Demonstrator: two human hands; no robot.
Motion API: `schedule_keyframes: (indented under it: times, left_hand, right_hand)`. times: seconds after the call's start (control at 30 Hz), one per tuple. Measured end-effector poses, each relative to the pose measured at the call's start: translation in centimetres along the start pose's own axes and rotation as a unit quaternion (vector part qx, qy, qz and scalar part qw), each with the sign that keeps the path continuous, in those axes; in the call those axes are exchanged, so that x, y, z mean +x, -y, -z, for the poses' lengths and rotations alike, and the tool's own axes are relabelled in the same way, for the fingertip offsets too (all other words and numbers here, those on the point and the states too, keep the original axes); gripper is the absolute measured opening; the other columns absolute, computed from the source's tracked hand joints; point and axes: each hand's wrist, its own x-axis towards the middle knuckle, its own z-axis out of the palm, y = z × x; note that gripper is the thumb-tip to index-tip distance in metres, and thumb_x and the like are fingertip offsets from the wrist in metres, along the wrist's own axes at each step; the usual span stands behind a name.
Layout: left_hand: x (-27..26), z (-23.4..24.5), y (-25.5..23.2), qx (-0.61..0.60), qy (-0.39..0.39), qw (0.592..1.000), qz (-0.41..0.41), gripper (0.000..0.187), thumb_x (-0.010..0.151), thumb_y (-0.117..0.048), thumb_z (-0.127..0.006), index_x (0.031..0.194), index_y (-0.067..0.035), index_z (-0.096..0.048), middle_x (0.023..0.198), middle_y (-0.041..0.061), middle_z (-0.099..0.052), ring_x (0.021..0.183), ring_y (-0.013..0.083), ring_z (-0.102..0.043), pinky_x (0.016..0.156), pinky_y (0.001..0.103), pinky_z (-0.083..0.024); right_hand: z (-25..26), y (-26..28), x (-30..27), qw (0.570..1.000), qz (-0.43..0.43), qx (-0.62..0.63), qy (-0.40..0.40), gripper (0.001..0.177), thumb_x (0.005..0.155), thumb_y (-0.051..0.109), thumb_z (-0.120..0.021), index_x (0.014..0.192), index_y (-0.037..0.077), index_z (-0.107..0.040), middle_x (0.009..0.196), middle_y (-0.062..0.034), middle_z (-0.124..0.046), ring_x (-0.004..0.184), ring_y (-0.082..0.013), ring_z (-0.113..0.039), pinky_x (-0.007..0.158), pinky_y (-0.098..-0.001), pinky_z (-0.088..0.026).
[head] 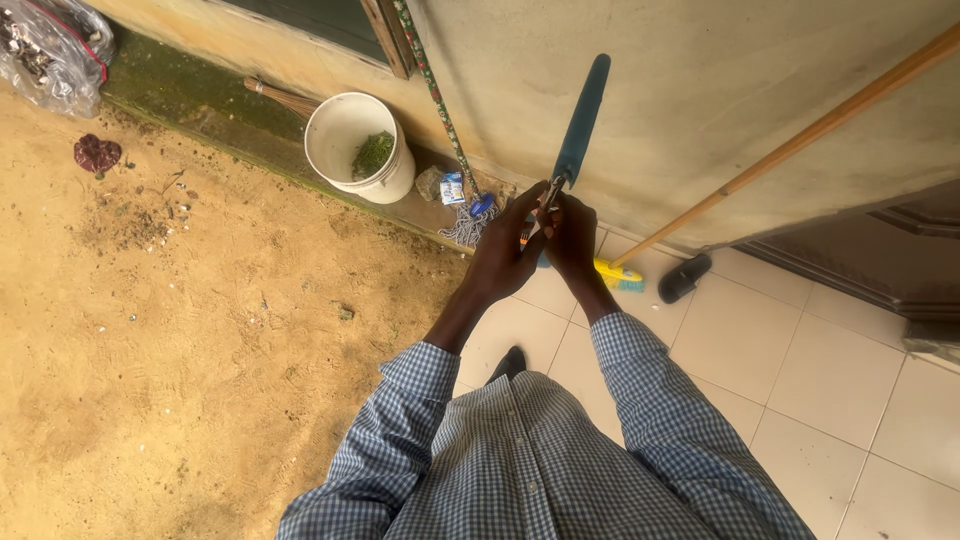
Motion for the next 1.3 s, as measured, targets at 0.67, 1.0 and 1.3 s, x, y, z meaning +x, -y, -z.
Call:
schedule_keyframes:
  times: [0.67,1.0,1.3]
  left_hand:
    - [-0.8,1.4,1.9,-0.001,-0.012,1.000,-0.023,0.056,0.098,-0.016,-0.067,0.149,-0.004,-0.047,0.143,0.022,-0.061,0.123,0.0365,-0.068,0.093,0.041,-0.061]
    - [-1.3,1.6,6.2,-0.018,-0.052,0.998,-0.029,0.055,0.098,-0.012,-0.069,0.146,-0.001,-0.044,0.144,0.025,-0.050,0.122,0.0355,-0.065,0.089,0.039,-0.060]
    - [-1.4,1.6,9.4,-0.042,-0.041,0.998,-0.005,0.051,0.097,-0.012,-0.071,0.142,0.001,-0.050,0.125,0.018,-0.063,0.103,0.0245,-0.071,0.077,0.032,-0.063]
  right_hand:
    - [-0.7,0.3,1.1,0.994,0.024,-0.109,0.007,0.022,0.089,0.007,-0.076,0.106,-0.002,-0.066,0.097,-0.0164,-0.073,0.073,-0.0228,-0.076,0.065,-0.0323,-0.061]
    - [-1.0,0.3,-1.9,0.985,0.029,-0.170,0.008,0.033,0.086,0.014,-0.083,0.108,-0.003,-0.065,0.099,-0.0185,-0.070,0.071,-0.0237,-0.072,0.064,-0.0341,-0.058]
    - [-0.8,0.9,-3.4,0.986,0.014,-0.167,-0.001,0.033,0.088,0.013,-0.082,0.111,-0.004,-0.065,0.105,-0.0184,-0.071,0.073,-0.0235,-0.074,0.066,-0.0332,-0.059]
